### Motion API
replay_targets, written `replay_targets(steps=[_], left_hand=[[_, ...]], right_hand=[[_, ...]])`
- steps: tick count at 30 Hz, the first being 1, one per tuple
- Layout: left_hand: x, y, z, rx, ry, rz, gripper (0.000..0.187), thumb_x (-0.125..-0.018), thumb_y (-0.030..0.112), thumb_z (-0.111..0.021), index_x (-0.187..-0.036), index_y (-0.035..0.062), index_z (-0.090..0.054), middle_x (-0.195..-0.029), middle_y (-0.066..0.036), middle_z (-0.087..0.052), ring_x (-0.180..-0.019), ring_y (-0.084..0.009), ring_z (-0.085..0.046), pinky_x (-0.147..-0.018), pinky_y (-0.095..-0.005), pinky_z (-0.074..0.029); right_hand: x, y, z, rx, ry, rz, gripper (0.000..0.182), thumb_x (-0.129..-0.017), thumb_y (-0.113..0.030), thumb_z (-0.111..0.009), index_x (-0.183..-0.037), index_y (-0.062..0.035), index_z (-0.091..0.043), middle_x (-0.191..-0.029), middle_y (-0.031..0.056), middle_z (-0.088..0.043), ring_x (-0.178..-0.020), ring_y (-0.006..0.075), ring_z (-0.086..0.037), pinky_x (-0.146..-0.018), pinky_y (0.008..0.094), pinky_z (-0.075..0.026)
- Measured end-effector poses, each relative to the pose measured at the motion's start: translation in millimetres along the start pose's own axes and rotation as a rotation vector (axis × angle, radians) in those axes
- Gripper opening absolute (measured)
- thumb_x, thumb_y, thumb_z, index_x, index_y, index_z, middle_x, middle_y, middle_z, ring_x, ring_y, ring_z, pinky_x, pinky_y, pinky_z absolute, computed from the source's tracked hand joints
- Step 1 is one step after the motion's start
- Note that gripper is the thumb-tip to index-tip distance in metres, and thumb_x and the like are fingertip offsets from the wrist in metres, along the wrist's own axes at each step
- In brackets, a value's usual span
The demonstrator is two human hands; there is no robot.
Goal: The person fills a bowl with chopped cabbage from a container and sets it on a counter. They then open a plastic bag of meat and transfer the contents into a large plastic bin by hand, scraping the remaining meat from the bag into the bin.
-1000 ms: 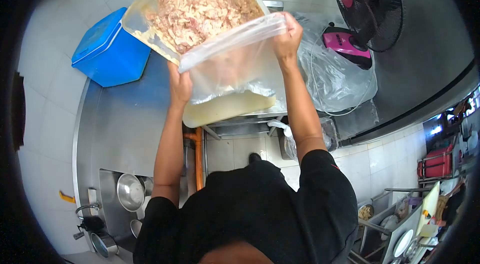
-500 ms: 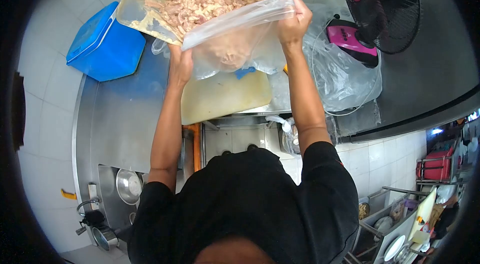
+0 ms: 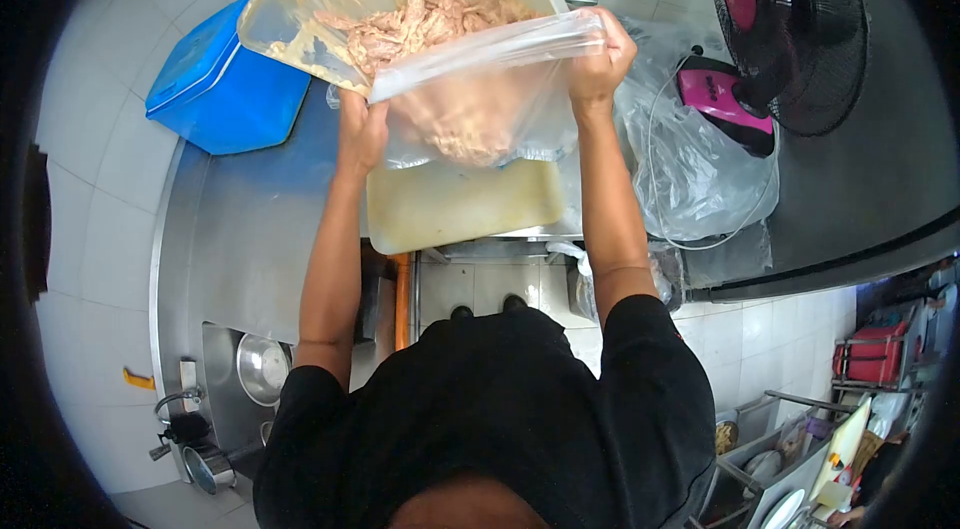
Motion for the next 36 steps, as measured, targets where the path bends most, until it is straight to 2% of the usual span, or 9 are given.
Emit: replay_targets(steps=[7, 13, 17, 20, 25, 29, 32, 34, 36], left_hand=[[-11.1, 34.1, 8.2, -0.183, -0.049, -0.072, 0.041, -0.084, 0.017, -0.055, -0.117, -0.0054, -0.046, -0.12, -0.022, -0.044, -0.112, -0.0318, -0.041, -0.098, -0.0353, -0.028], [-9.0, 25.5, 11.9, -0.268, -0.109, -0.075, 0.041, -0.085, 0.017, -0.055, -0.117, -0.0053, -0.046, -0.122, -0.021, -0.043, -0.114, -0.0319, -0.04, -0.099, -0.0356, -0.028], [1.0, 2.3, 5.9, -0.194, -0.052, -0.056, 0.042, -0.084, 0.017, -0.055, -0.119, -0.0052, -0.044, -0.122, -0.022, -0.043, -0.114, -0.0324, -0.04, -0.099, -0.0359, -0.027], [5.9, -3.8, 7.5, -0.215, -0.053, -0.046, 0.041, -0.085, 0.014, -0.054, -0.119, -0.006, -0.043, -0.123, -0.02, -0.042, -0.113, -0.0286, -0.042, -0.096, -0.0348, -0.031], [18.4, -20.4, 2.1, 0.014, -0.023, 0.113, 0.038, -0.086, 0.01, -0.054, -0.117, -0.0085, -0.042, -0.115, -0.018, -0.047, -0.104, -0.0205, -0.046, -0.087, -0.0299, -0.038], [23.7, -13.2, 1.4, -0.073, -0.023, 0.068, 0.035, -0.084, 0.004, -0.052, -0.116, -0.0065, -0.042, -0.115, -0.016, -0.045, -0.106, -0.0198, -0.045, -0.09, -0.0299, -0.035], [27.5, -22.8, -0.4, -0.097, -0.034, 0.124, 0.035, -0.086, 0.006, -0.053, -0.115, -0.0076, -0.041, -0.116, -0.016, -0.044, -0.106, -0.019, -0.044, -0.09, -0.0297, -0.035], [41.3, -39.9, -3.9, 0.001, 0.069, 0.037, 0.037, -0.085, 0.013, -0.057, -0.11, -0.0094, -0.042, -0.107, -0.018, -0.05, -0.095, -0.0192, -0.049, -0.082, -0.0291, -0.04], [60.2, -38.7, -3.7, -0.05, 0.027, 0.155, 0.036, -0.083, 0.011, -0.058, -0.11, -0.0091, -0.043, -0.107, -0.017, -0.051, -0.095, -0.019, -0.05, -0.083, -0.0291, -0.04]], right_hand=[[5.0, 25.5, 9.1, -0.045, 0.071, 0.009, 0.025, -0.076, -0.018, -0.045, -0.07, 0.0042, -0.054, -0.064, 0.0015, -0.052, -0.062, 0.0096, -0.047, -0.058, 0.0227, -0.038], [7.5, 21.9, 3.0, -0.05, 0.135, 0.065, 0.026, -0.076, -0.019, -0.045, -0.067, 0.004, -0.053, -0.062, 0.0023, -0.051, -0.06, 0.0099, -0.045, -0.056, 0.0234, -0.037], [5.7, 21.3, -0.7, -0.045, 0.035, 0.081, 0.025, -0.076, -0.018, -0.044, -0.064, 0.003, -0.051, -0.063, 0.0032, -0.049, -0.059, 0.0104, -0.043, -0.056, 0.0229, -0.036], [8.4, 26.5, -4.0, -0.045, 0.002, 0.09, 0.025, -0.076, -0.017, -0.044, -0.064, 0.0031, -0.05, -0.062, 0.0032, -0.048, -0.058, 0.0102, -0.043, -0.055, 0.0231, -0.035], [15.1, 42.2, -5.3, -0.023, -0.036, 0.087, 0.025, -0.077, -0.018, -0.046, -0.062, 0.0022, -0.048, -0.059, 0.0017, -0.044, -0.057, 0.0096, -0.04, -0.053, 0.0232, -0.032], [18.0, 46.3, -7.5, -0.054, -0.027, 0.072, 0.027, -0.077, -0.02, -0.047, -0.06, 0.0005, -0.044, -0.058, 0.0009, -0.041, -0.056, 0.0093, -0.037, -0.051, 0.0235, -0.029], [22.6, 53.1, -3.5, -0.016, -0.041, 0.069, 0.026, -0.077, -0.019, -0.043, -0.058, -0.0024, -0.038, -0.057, -0.0004, -0.035, -0.055, 0.0087, -0.033, -0.049, 0.0248, -0.026], [35.8, 60.9, 10.2, -0.026, -0.05, 0.049, 0.029, -0.078, -0.022, -0.045, -0.058, -0.0021, -0.038, -0.057, 0.0004, -0.035, -0.055, 0.0093, -0.033, -0.049, 0.0253, -0.026], [56.2, 68.4, 19.1, -0.024, -0.006, 0.024, 0.035, -0.08, -0.028, -0.044, -0.057, -0.003, -0.034, -0.057, 0.0012, -0.032, -0.054, 0.0096, -0.031, -0.049, 0.026, -0.023]])
Point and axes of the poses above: each hand's wrist, its own x-axis away from the middle knuckle, its own z-axis out of the back of the hand, y = z × x, the point moved 3 cm from there along -x, towards the middle knuckle
